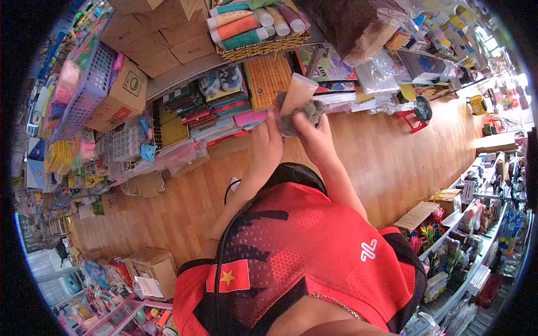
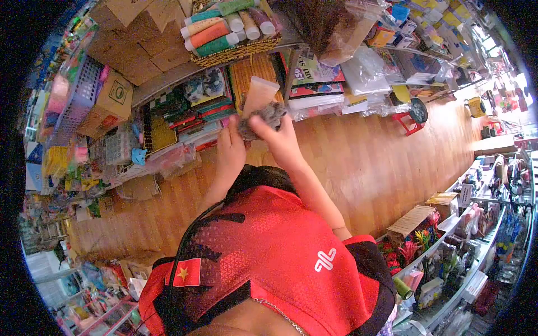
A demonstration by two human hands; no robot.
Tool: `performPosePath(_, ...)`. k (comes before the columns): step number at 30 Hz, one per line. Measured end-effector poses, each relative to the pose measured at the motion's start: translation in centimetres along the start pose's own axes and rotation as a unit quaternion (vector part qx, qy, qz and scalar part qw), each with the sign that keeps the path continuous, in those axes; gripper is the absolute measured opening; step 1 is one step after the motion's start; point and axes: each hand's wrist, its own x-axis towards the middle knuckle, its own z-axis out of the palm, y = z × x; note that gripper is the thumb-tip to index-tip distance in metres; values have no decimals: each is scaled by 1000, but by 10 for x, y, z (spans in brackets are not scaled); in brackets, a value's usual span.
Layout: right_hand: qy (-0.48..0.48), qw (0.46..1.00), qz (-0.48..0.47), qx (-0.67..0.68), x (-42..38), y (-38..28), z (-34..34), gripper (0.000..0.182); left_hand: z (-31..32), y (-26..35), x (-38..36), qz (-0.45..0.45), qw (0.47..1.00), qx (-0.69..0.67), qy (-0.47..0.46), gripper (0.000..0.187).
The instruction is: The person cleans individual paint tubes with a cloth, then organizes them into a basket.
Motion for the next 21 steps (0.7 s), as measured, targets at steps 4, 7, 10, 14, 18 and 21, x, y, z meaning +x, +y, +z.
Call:
performPosePath(4, 31, 994, -39, -93, -2, -18, 18, 19, 6, -10, -3, 76, 995, 47, 45, 37)
performPosePath(7, 58, 998, 0, 12, 5, -20, 17, 17, 8, -14, -5, 188, 974, 112, 50, 36)
performPosePath(10, 81, 996, 2, 42, 13, -19, 19, 14, 5, -4, -4, 178, 980, 90, 11, 35)
performPosePath(14, 110, 988, -8, 105, 20, -20, 26, 17, 1, 7, -10, 140, 974, 177, -4, 33)
performPosePath(18, 120, 984, -52, 118, 34, -19, 17, 33, 4, 2, -11, 140, 986, 95, 4, 35)
performPosePath(21, 152, 982, -94, 65, 49, -30, 5, 32, 1, -1, -21, 107, 988, 100, -44, 37)
